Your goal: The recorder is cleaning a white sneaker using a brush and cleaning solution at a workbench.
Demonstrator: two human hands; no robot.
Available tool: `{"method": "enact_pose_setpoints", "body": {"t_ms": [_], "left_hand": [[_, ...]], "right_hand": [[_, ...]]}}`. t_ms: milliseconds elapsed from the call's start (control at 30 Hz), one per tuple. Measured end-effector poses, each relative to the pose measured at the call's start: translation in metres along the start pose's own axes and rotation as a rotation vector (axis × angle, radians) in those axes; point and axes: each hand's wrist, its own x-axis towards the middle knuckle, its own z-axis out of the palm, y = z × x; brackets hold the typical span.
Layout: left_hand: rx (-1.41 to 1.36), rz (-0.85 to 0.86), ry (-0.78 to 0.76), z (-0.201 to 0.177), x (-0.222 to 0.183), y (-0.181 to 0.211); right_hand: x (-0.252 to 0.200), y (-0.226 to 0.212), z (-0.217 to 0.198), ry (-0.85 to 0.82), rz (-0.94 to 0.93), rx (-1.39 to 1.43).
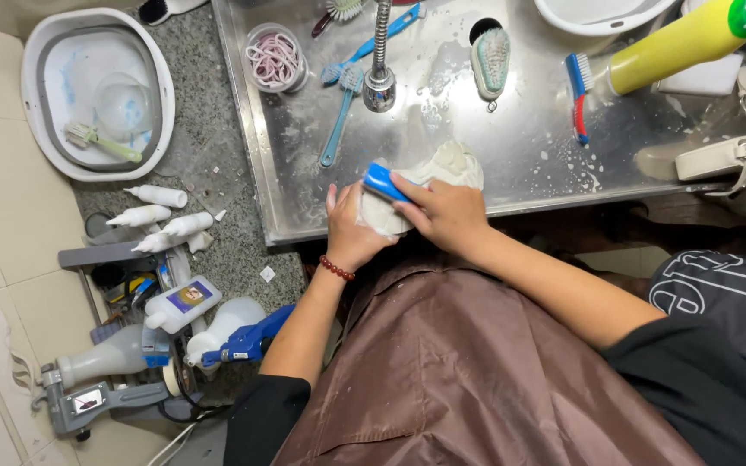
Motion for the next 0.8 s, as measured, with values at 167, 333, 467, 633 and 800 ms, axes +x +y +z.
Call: {"method": "enact_pose_setpoints", "body": {"t_ms": [167, 333, 467, 633, 800], "left_hand": [[-0.12, 0.076, 0.049, -0.016, 0.003, 0.008], [-0.273, 0.275, 0.018, -0.031, 0.019, 0.032], [-0.236, 0.324, -0.095, -0.048, 0.031, 0.047], [-0.077, 0.331, -0.173, -0.065, 0.042, 0.056], [-0.116, 0.428, -0.192, -0.064, 0.05, 0.055]], "right_hand": [[-0.053, 0.058, -0.008, -0.207, 0.152, 0.117], [-0.042, 0.069, 0.01, -0.159, 0.536, 0.557], [-0.041, 0.054, 0.007, -0.046, 0.395, 0.812], [-0.033, 0.029, -0.019, 0.027, 0.242, 0.719], [-0.039, 0.034, -0.012, 0.087, 0.195, 0.525]]}}
